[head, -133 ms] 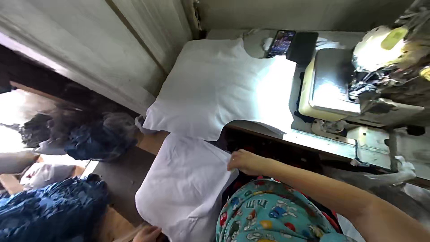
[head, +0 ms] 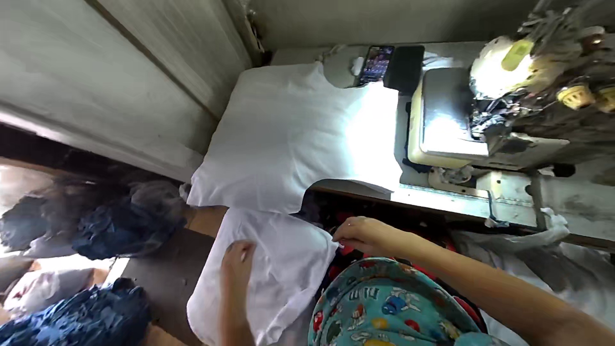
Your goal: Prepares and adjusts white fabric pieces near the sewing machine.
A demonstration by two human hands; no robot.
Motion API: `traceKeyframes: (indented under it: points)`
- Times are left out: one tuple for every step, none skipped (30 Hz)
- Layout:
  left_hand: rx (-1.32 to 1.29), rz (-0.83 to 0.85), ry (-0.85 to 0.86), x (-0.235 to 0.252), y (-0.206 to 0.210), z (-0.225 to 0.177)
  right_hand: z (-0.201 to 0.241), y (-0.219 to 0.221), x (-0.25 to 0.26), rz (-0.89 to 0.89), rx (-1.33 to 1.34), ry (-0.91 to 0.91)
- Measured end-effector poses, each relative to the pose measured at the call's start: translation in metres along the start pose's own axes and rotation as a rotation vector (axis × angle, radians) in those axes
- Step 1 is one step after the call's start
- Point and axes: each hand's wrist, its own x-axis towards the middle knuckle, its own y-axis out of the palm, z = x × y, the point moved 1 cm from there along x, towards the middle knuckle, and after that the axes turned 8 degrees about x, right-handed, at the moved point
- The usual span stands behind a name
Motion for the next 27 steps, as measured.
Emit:
traceKeyframes:
  points:
    - [-0.017,-0.071,0.161,0.027,0.002,-0.047,0.006,-0.011,-0.01,-0.109,-0.002,0.007]
    - [-0.056,-0.13,0.325,0.046,0.01,-0.088,0.008,-0.02,-0.021,-0.212,-0.013,0.012]
    - [-0.095,-0.185,0.498,0.062,0.023,-0.123,0.007,-0.027,-0.032,-0.311,-0.027,0.018]
    - [-0.119,-0.231,0.674,0.073,0.037,-0.154,0.005,-0.033,-0.043,-0.406,-0.033,0.027]
    - [-0.118,-0.251,0.821,0.079,0.049,-0.183,0.003,-0.039,-0.054,-0.497,-0.025,0.044]
    - [-0.091,-0.261,0.937,0.082,0.058,-0.208,0.0,-0.044,-0.064,-0.587,-0.011,0.062]
    - [-0.049,-0.267,1.025,0.082,0.066,-0.229,-0.003,-0.048,-0.072,-0.668,-0.006,0.085]
    - [0.0,-0.276,1.082,0.083,0.074,-0.244,-0.007,-0.051,-0.08,-0.741,-0.004,0.11]
    - [0.045,-0.283,1.111,0.085,0.08,-0.254,-0.01,-0.054,-0.085,-0.799,-0.014,0.129]
    - [0.06,-0.285,1.123,0.09,0.086,-0.26,-0.013,-0.056,-0.089,-0.838,-0.034,0.143]
    - [0.034,-0.287,1.127,0.094,0.09,-0.263,-0.015,-0.059,-0.092,-0.857,-0.05,0.149]
    - [0.007,-0.284,1.126,0.099,0.091,-0.264,-0.018,-0.061,-0.093,-0.864,-0.06,0.147]
    - [-0.024,-0.271,1.118,0.102,0.09,-0.265,-0.019,-0.064,-0.093,-0.869,-0.066,0.141]
    - [-0.064,-0.239,1.098,0.103,0.088,-0.266,-0.02,-0.065,-0.092,-0.876,-0.069,0.129]
    - [-0.11,-0.194,1.07,0.104,0.086,-0.266,-0.02,-0.066,-0.091,-0.884,-0.07,0.115]
    - [-0.156,-0.144,1.038,0.105,0.084,-0.266,-0.02,-0.068,-0.089,-0.892,-0.069,0.102]
    - [-0.188,-0.093,1.008,0.106,0.082,-0.266,-0.021,-0.069,-0.087,-0.901,-0.065,0.087]
    - [-0.208,-0.045,0.982,0.107,0.079,-0.267,-0.021,-0.07,-0.085,-0.9,-0.061,0.075]
    - [-0.225,0.001,0.96,0.108,0.077,-0.268,-0.022,-0.072,-0.082,-0.887,-0.057,0.072]
    - [-0.248,0.036,0.941,0.11,0.076,-0.269,-0.022,-0.073,-0.078,-0.868,-0.06,0.081]
    - [-0.292,0.057,0.927,0.11,0.074,-0.27,-0.022,-0.075,-0.072,-0.849,-0.069,0.092]
    - [-0.352,0.068,0.917,0.11,0.073,-0.271,-0.022,-0.078,-0.067,-0.829,-0.082,0.106]
    - [-0.415,0.056,0.915,0.109,0.072,-0.272,-0.022,-0.083,-0.06,-0.819,-0.092,0.11]
    - [-0.468,0.014,0.917,0.108,0.072,-0.273,-0.021,-0.088,-0.052,-0.822,-0.101,0.101]
    - [-0.496,-0.056,0.92,0.107,0.071,-0.271,-0.018,-0.094,-0.044,-0.83,-0.107,0.082]
    - [-0.465,-0.155,0.919,0.107,0.07,-0.267,-0.012,-0.1,-0.036,-0.839,-0.101,0.057]
    - [-0.384,-0.265,0.905,0.112,0.067,-0.258,-0.001,-0.106,-0.028,-0.843,-0.087,0.026]
